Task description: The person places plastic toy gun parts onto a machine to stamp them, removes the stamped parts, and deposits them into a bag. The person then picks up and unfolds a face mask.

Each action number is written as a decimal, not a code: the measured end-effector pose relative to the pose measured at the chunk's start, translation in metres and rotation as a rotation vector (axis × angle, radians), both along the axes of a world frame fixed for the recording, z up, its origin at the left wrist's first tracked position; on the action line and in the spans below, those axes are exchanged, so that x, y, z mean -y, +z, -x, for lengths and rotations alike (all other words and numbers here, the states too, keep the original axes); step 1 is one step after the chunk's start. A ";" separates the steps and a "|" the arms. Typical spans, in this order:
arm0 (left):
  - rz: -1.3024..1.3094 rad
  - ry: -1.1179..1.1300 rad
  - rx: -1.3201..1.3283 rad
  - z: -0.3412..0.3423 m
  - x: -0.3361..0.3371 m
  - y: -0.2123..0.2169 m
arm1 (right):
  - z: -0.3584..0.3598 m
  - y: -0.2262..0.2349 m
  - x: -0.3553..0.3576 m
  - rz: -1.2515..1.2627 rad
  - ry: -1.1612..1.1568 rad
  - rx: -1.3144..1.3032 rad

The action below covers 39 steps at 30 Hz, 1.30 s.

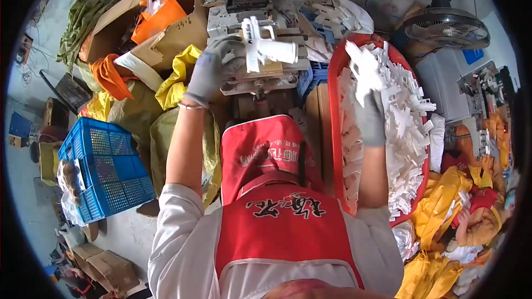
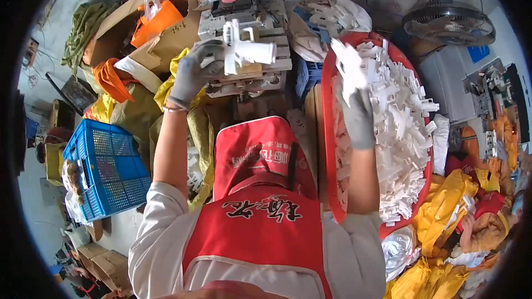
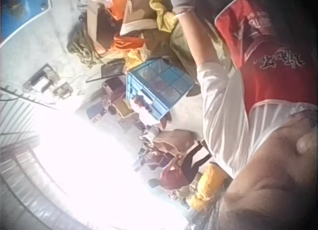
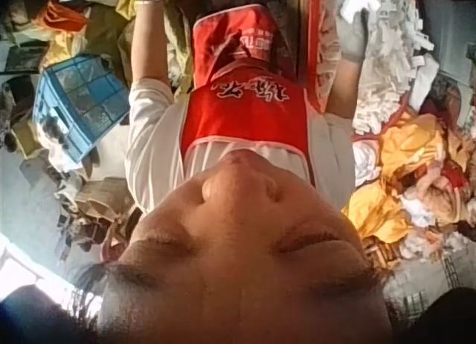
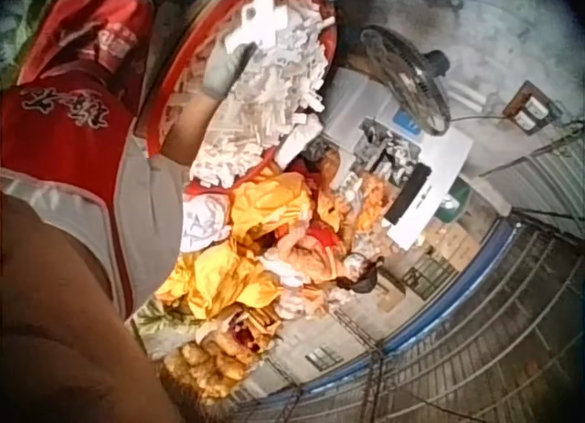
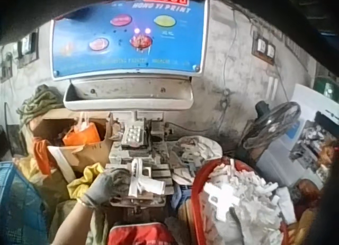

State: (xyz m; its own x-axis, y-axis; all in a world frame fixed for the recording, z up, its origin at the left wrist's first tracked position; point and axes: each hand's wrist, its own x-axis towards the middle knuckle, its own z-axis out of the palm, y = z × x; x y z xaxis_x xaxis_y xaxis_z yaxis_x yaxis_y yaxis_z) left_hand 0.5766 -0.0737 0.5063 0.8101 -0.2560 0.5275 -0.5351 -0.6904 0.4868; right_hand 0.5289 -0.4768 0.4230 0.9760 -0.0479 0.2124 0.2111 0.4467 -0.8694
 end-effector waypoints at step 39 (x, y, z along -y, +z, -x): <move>0.296 0.723 -0.608 0.209 -0.139 -0.220 | 0.134 -0.106 0.198 2.286 -0.374 -0.426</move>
State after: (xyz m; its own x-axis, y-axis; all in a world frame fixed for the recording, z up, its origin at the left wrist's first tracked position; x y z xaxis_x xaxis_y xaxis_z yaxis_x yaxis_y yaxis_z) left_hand 0.3676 0.0650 0.2867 0.8737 0.4819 -0.0672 0.3654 -0.5587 0.7446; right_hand 0.3954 -0.6751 0.3172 0.9714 -0.2358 0.0262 -0.2337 -0.9321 0.2767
